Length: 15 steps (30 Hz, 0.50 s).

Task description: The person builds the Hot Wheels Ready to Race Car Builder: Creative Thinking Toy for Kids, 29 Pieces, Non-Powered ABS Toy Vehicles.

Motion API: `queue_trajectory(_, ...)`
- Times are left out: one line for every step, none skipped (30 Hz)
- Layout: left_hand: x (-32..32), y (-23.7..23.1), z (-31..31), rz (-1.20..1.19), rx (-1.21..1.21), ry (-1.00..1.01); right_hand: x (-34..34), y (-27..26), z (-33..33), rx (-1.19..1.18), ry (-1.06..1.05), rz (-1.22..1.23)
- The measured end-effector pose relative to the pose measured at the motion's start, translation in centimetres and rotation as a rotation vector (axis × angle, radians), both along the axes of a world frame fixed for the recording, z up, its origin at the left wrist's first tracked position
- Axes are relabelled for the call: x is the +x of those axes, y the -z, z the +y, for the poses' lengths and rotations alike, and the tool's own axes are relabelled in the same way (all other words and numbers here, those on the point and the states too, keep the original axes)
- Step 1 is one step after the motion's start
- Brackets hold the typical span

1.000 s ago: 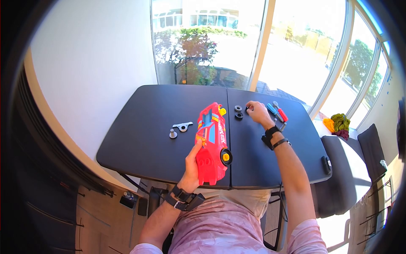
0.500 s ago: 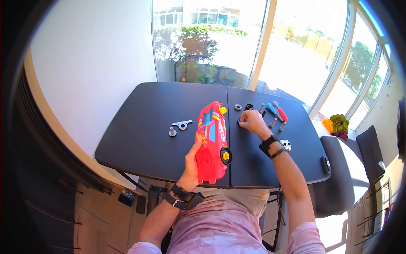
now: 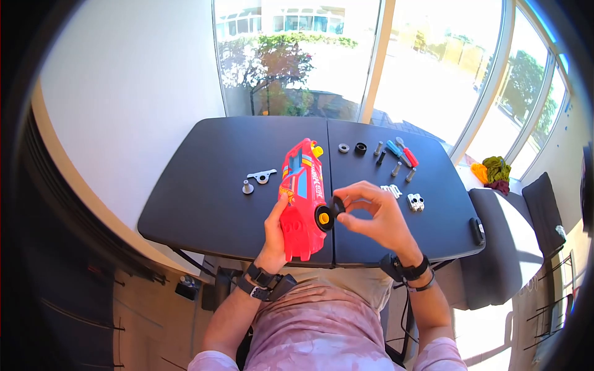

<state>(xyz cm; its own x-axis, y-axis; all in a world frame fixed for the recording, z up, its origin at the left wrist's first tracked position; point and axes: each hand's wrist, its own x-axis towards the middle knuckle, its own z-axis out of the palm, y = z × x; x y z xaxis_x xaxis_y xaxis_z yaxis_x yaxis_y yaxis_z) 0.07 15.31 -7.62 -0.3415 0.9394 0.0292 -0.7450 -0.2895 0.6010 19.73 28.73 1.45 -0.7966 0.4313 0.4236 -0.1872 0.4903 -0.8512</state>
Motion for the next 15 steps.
queue_trajectory(0.1,-0.1,0.0,0.002,0.001,-0.009,0.1,0.1,-0.5,0.038,-0.009,-0.006)
queue_trajectory(0.1,-0.2,0.0,0.004,0.005,-0.019,0.0,0.2,-1.0,0.077,-0.020,-0.012)
queue_trajectory(0.1,-0.2,0.0,-0.013,0.006,-0.021,0.0,0.3,-1.3,0.116,-0.031,-0.019)
queue_trajectory(0.1,0.0,0.1,-0.031,0.006,-0.023,-0.1,0.5,-1.6,0.156,-0.008,-0.045)
queue_trajectory(0.0,0.2,0.2,-0.050,0.007,-0.025,-0.2,0.7,-1.8,0.151,-0.006,-0.039)
queue_trajectory(0.0,0.1,0.1,-0.050,0.015,-0.018,-0.3,0.9,-1.9,0.145,-0.005,-0.033)
queue_trajectory(0.0,0.1,0.0,-0.049,0.023,-0.011,-0.3,1.1,-2.0,0.139,-0.003,-0.027)
queue_trajectory(0.0,0.1,0.0,-0.048,0.030,-0.003,-0.3,1.1,-2.1,0.093,-0.021,-0.031)
queue_trajectory(0.0,0.1,0.0,-0.052,0.031,-0.008,-0.2,1.1,-2.2,0.046,-0.038,-0.036)
queue_trajectory(0.0,0.2,0.1,-0.056,0.032,-0.012,-0.1,1.2,-2.3,0.000,-0.055,-0.041)
queue_trajectory(0.0,0.2,0.1,-0.061,0.033,-0.016,-0.1,1.3,-2.3,-0.061,-0.068,-0.037)
queue_trajectory(0.1,0.2,0.1,-0.064,0.036,-0.019,0.0,1.6,-2.4,-0.122,-0.081,-0.033)
queue_trajectory(0.1,0.2,0.2,-0.069,0.040,-0.023,0.0,1.8,-2.4,-0.183,-0.095,-0.029)
queue_trajectory(0.1,0.2,0.2,-0.074,0.042,-0.026,-0.2,2.4,-2.3,-0.207,-0.107,-0.006)
queue_trajectory(0.1,0.2,0.2,-0.080,0.042,-0.038,-0.4,3.0,-2.3,-0.232,-0.119,0.017)
